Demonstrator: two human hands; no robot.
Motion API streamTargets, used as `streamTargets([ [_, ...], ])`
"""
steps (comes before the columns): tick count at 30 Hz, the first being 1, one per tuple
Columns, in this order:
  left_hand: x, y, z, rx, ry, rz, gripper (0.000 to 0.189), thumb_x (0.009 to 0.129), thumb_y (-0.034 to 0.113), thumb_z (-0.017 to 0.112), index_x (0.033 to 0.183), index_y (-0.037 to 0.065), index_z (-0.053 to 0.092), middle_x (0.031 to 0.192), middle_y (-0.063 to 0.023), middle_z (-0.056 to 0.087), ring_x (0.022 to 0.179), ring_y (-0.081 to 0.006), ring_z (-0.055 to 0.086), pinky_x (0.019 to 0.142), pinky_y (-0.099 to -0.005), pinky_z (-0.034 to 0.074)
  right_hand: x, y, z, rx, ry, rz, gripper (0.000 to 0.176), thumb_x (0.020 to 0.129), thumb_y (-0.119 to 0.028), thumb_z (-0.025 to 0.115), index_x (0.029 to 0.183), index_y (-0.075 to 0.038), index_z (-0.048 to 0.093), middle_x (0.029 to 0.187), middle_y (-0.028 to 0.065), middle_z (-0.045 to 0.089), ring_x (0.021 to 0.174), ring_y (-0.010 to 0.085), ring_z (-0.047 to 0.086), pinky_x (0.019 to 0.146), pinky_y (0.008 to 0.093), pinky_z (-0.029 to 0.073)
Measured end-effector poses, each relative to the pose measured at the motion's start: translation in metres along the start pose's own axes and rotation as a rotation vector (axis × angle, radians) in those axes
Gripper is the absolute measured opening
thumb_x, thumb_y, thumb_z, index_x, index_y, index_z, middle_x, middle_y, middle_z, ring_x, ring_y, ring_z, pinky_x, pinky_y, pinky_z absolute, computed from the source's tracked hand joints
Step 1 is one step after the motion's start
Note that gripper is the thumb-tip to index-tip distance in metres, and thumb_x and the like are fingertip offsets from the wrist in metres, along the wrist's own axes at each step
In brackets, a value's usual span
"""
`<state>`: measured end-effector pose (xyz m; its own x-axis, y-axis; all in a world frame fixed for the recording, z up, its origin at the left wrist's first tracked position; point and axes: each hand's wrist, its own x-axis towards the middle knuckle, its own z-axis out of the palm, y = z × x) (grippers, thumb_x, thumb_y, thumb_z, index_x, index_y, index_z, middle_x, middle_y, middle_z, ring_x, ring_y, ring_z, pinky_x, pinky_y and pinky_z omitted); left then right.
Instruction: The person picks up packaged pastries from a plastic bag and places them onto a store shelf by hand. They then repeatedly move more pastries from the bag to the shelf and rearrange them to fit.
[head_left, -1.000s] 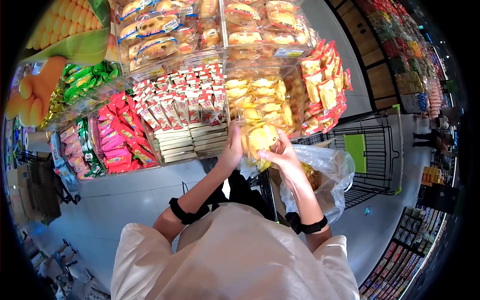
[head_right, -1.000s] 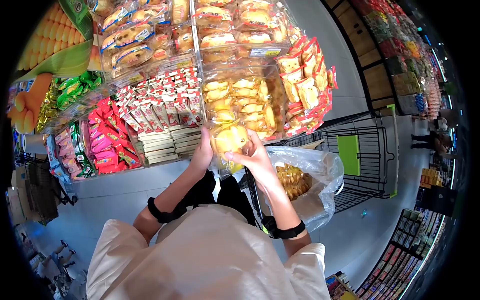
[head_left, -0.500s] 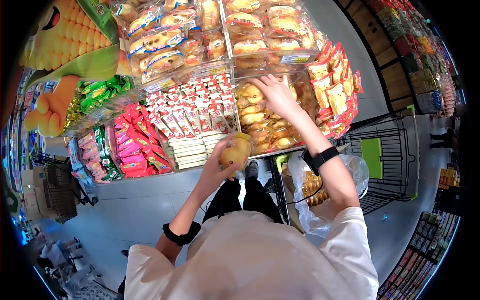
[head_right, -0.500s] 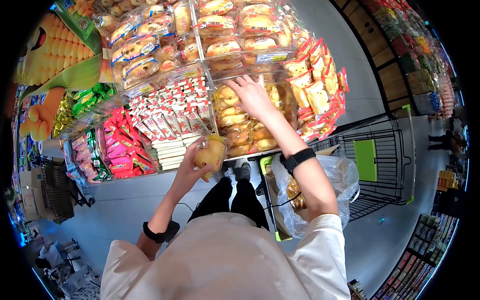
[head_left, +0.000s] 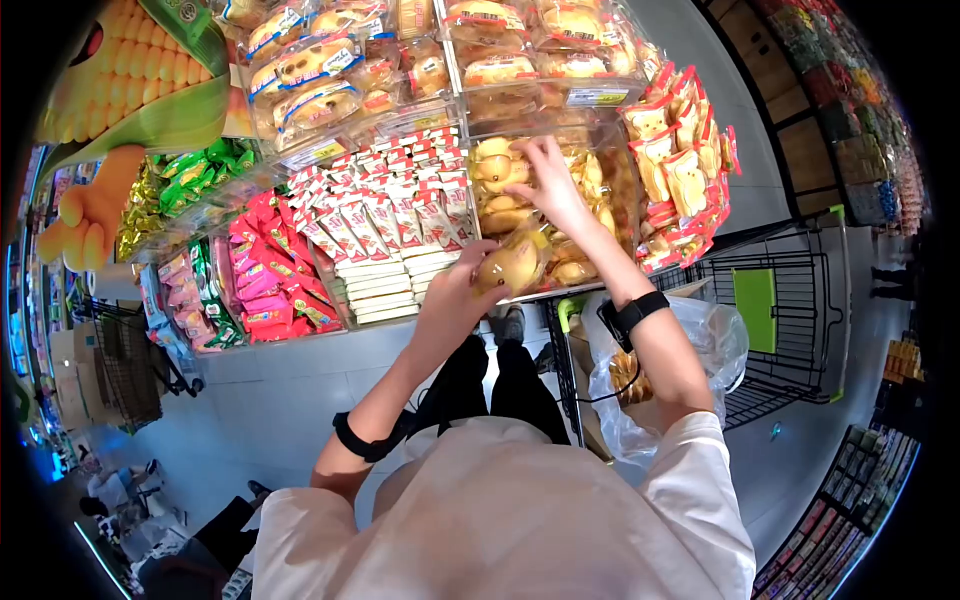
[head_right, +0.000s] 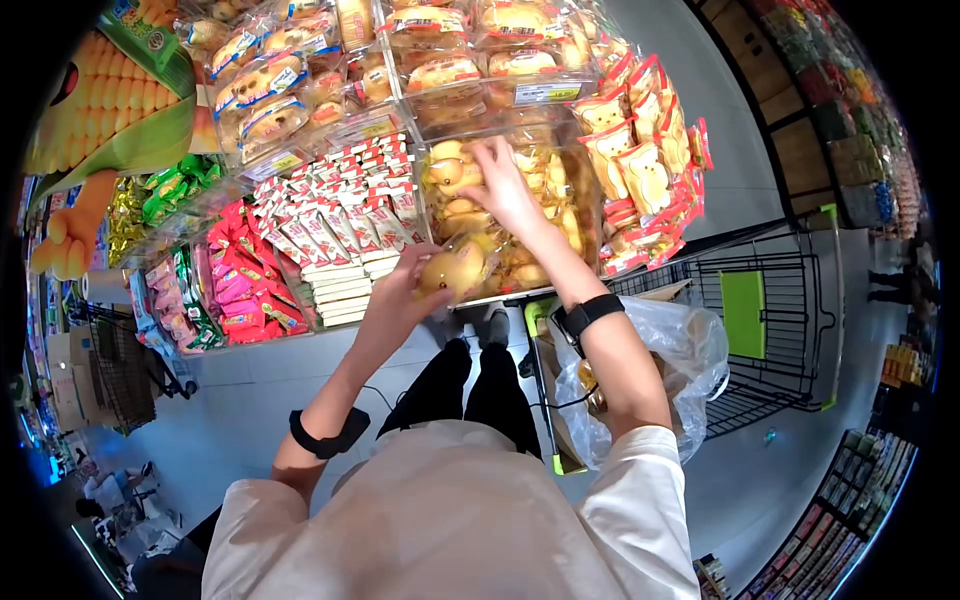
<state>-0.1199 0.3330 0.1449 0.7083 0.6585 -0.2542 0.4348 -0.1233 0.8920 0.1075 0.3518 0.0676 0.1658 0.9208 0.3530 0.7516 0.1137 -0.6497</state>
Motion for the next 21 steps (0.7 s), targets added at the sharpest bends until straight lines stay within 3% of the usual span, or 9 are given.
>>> streamTargets([
  [1, 0.010, 0.003, 0.005, 0.067, 0.052, 0.093, 0.047, 0.076, 0.009, 0.069, 0.117, 0.006, 0.047, 0.093, -0.0118, 0.063, 0.085, -0.0152, 0.061, 0.074, -0.0311, 0.048, -0.001, -0.001, -0.001, 0.107, 0.123, 0.047, 0.053, 0.070, -0.017, 0.075, 0.114, -0.004, 0.050, 0.106, 0.0143, 0.049, 0.100, 0.0297, 0.050, 0.089, 0.0346, 0.041],
  [4, 0.048, 0.010, 0.012, 0.014, 0.064, 0.081, 0.038, 0.073, 0.007, 0.070, 0.105, 0.003, 0.050, 0.087, -0.0123, 0.064, 0.079, -0.0231, 0.063, 0.070, -0.0336, 0.048, -0.009, 0.001, -0.020, 0.201, 0.072, 0.227, 0.053, 0.073, -0.020, 0.074, 0.116, -0.003, 0.048, 0.112, 0.0148, 0.048, 0.104, 0.0246, 0.050, 0.087, 0.0336, 0.044],
  [6, 0.071, 0.009, 0.017, 0.332, 0.211, 0.216, 0.035, 0.070, 0.007, 0.070, 0.099, 0.002, 0.050, 0.084, -0.0144, 0.063, 0.076, -0.0291, 0.062, 0.066, -0.0354, 0.048, -0.019, 0.021, -0.013, 0.571, 0.271, 0.416, 0.030, 0.083, -0.024, 0.067, 0.101, -0.001, 0.058, 0.088, 0.0040, 0.059, 0.082, 0.0098, 0.055, 0.071, 0.0234, 0.047],
  [8, 0.087, 0.005, 0.021, 0.486, 0.311, 0.311, 0.034, 0.068, 0.006, 0.071, 0.094, 0.001, 0.049, 0.081, -0.0165, 0.062, 0.074, -0.0336, 0.060, 0.064, -0.0372, 0.047, -0.031, 0.026, -0.023, 0.804, 0.269, 0.665, 0.024, 0.087, -0.024, 0.062, 0.096, -0.002, 0.060, 0.079, -0.0001, 0.060, 0.074, 0.0053, 0.054, 0.065, 0.0203, 0.045],
  [9, 0.092, 0.003, 0.020, 0.480, 0.336, 0.338, 0.035, 0.067, 0.006, 0.072, 0.093, 0.001, 0.049, 0.080, -0.0177, 0.061, 0.074, -0.0350, 0.059, 0.063, -0.0380, 0.046, -0.040, 0.020, -0.020, 0.837, 0.303, 0.585, 0.025, 0.089, -0.027, 0.060, 0.095, -0.003, 0.060, 0.079, -0.0003, 0.059, 0.072, 0.0037, 0.053, 0.062, 0.0178, 0.043],
  [12, 0.098, 0.001, 0.025, 0.611, 0.429, 0.376, 0.037, 0.065, 0.007, 0.073, 0.094, 0.002, 0.050, 0.086, -0.0162, 0.056, 0.078, -0.0329, 0.057, 0.063, -0.0389, 0.047, -0.059, 0.013, 0.003, 0.714, 0.262, 0.411, 0.032, 0.077, -0.015, 0.073, 0.101, -0.001, 0.057, 0.086, 0.0026, 0.059, 0.074, 0.0070, 0.054, 0.063, 0.0199, 0.046],
  [13, 0.097, 0.004, 0.030, 0.718, 0.498, 0.393, 0.037, 0.065, 0.007, 0.073, 0.094, 0.002, 0.051, 0.089, -0.0156, 0.053, 0.081, -0.0321, 0.056, 0.063, -0.0385, 0.048, -0.061, 0.010, 0.006, 0.477, 0.265, 0.464, 0.043, 0.069, -0.008, 0.078, 0.104, 0.000, 0.054, 0.092, 0.0057, 0.057, 0.075, 0.0096, 0.053, 0.062, 0.0223, 0.048],
  [16, 0.095, 0.010, 0.035, 0.984, 0.571, 0.393, 0.034, 0.066, 0.005, 0.067, 0.097, 0.002, 0.052, 0.095, -0.0126, 0.046, 0.088, -0.0279, 0.052, 0.061, -0.0336, 0.051, -0.056, -0.007, 0.007, 0.198, 0.356, 0.295, 0.050, 0.063, -0.013, 0.080, 0.103, 0.000, 0.052, 0.091, 0.0095, 0.051, 0.082, 0.0202, 0.050, 0.058, 0.0288, 0.049],
  [21, 0.104, -0.002, 0.040, 1.088, 0.562, 0.392, 0.034, 0.066, -0.001, 0.058, 0.099, 0.001, 0.052, 0.093, -0.0122, 0.047, 0.085, -0.0252, 0.052, 0.059, -0.0285, 0.053, -0.052, -0.005, 0.030, 0.052, 0.416, 0.319, 0.052, 0.063, -0.016, 0.079, 0.102, 0.002, 0.049, 0.090, 0.0140, 0.050, 0.085, 0.0310, 0.049, 0.068, 0.0377, 0.046],
])
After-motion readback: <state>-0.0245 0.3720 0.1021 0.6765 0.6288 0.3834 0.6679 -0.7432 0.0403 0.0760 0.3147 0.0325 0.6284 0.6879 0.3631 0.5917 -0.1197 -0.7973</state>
